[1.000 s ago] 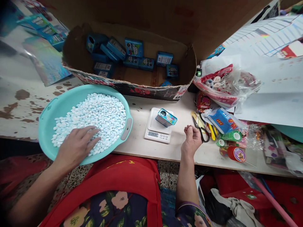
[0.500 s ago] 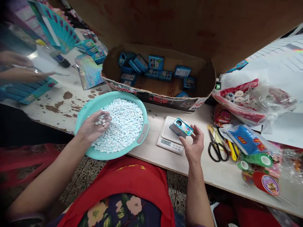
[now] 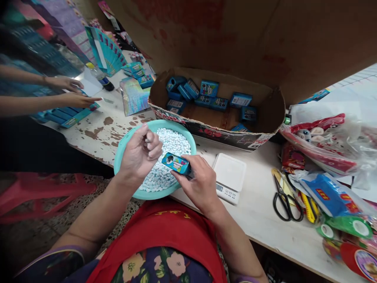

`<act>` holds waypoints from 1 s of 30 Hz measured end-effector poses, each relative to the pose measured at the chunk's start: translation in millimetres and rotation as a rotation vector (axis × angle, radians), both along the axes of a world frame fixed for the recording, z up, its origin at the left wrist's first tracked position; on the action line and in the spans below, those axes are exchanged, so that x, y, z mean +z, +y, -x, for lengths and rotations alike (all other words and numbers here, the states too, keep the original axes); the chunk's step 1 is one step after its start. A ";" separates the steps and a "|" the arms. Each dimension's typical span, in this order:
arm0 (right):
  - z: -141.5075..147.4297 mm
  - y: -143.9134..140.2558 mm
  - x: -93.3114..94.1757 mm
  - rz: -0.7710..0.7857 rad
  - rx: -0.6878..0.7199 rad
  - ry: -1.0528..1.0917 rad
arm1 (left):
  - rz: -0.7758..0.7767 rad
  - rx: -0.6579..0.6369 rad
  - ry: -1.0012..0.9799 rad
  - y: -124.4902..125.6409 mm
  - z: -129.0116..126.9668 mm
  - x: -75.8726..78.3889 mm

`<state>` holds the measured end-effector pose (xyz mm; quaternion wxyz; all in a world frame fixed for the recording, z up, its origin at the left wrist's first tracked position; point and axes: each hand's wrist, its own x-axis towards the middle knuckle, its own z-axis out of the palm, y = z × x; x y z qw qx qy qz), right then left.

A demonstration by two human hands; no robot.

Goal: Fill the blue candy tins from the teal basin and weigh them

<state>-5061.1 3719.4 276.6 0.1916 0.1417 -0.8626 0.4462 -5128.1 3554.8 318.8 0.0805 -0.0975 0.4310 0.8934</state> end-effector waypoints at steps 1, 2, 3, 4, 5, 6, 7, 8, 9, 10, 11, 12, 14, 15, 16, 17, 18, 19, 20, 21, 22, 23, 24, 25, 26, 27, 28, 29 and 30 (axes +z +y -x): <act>3.3 -6.7 -2.1 -0.012 0.006 0.000 | 0.016 0.020 0.030 3.2 -0.5 2.0; 6.1 -11.8 -4.6 -0.020 0.002 -0.002 | 0.035 0.043 0.057 5.6 -0.8 2.1; 8.1 -15.5 -7.1 -0.022 -0.009 -0.004 | 0.056 0.065 0.079 7.3 -0.9 0.7; 9.5 -18.1 -9.3 -0.021 -0.020 -0.005 | 0.075 0.084 0.099 8.2 -0.9 -1.7; 10.3 -19.8 -10.9 -0.017 -0.027 -0.007 | 0.088 0.104 0.119 8.7 -1.0 -4.4; 10.7 -21.0 -11.9 -0.013 -0.031 -0.008 | 0.096 0.120 0.136 8.8 -1.2 -7.1; 10.9 -21.8 -12.3 -0.010 -0.032 -0.012 | 0.099 0.132 0.150 8.7 -1.3 -9.4; 10.9 -22.6 -12.2 -0.008 -0.031 -0.021 | 0.101 0.135 0.159 8.6 -1.3 -11.1; 10.8 -23.3 -11.9 -0.007 -0.031 -0.034 | 0.103 0.136 0.162 8.4 -1.0 -12.1; 10.9 -24.2 -11.4 -0.007 -0.032 -0.048 | 0.107 0.141 0.160 8.3 -0.5 -12.7; 11.1 -25.2 -11.0 -0.007 -0.034 -0.063 | 0.111 0.144 0.157 8.1 0.4 -12.9; 11.4 -26.3 -10.8 -0.008 -0.037 -0.077 | 0.112 0.148 0.154 7.9 1.5 -12.9; 12.4 -28.4 -11.1 -0.009 -0.038 -0.103 | 0.100 0.159 0.156 6.8 4.1 -13.2; 13.1 -29.3 -11.6 -0.007 -0.038 -0.109 | 0.094 0.162 0.162 5.9 5.3 -13.6; 13.8 -30.1 -12.3 -0.004 -0.040 -0.112 | 0.090 0.162 0.167 4.9 6.2 -14.0; 14.6 -30.7 -13.2 -0.001 -0.041 -0.114 | 0.092 0.158 0.169 3.7 6.8 -14.5; 15.4 -31.2 -14.0 0.003 -0.042 -0.114 | 0.099 0.155 0.170 2.5 7.1 -14.8; 16.2 -31.7 -14.8 0.006 -0.045 -0.113 | 0.106 0.148 0.169 1.3 7.3 -15.0; 17.0 -32.1 -15.4 0.009 -0.048 -0.111 | 0.112 0.140 0.168 0.3 7.3 -14.9; 17.8 -32.6 -15.8 0.010 -0.050 -0.112 | 0.115 0.131 0.168 -0.5 7.3 -14.5; 18.6 -33.2 -16.1 0.009 -0.051 -0.113 | 0.116 0.123 0.166 -1.0 7.3 -13.9; 19.3 -33.8 -16.3 0.008 -0.055 -0.113 | 0.119 0.119 0.166 -1.3 7.5 -13.2; 20.0 -34.4 -16.3 0.007 -0.058 -0.111 | 0.123 0.117 0.167 -1.3 7.8 -12.4; 20.7 -35.1 -16.4 0.007 -0.058 -0.111 | 0.132 0.121 0.173 -1.0 8.2 -11.8; 21.1 -35.7 -16.5 0.011 -0.054 -0.109 | 0.147 0.129 0.186 -0.4 8.7 -11.6; 21.5 -36.1 -16.7 0.020 -0.050 -0.103 | 0.169 0.137 0.202 0.3 9.2 -11.7; 21.7 -36.4 -17.1 0.029 -0.046 -0.095 | 0.197 0.143 0.216 1.2 9.6 -12.2; 21.7 -36.4 -17.6 0.038 -0.044 -0.088 | 0.225 0.145 0.227 2.3 9.9 -13.1; 21.6 -36.2 -18.4 0.046 -0.044 -0.080 | 0.249 0.145 0.233 3.6 10.1 -14.2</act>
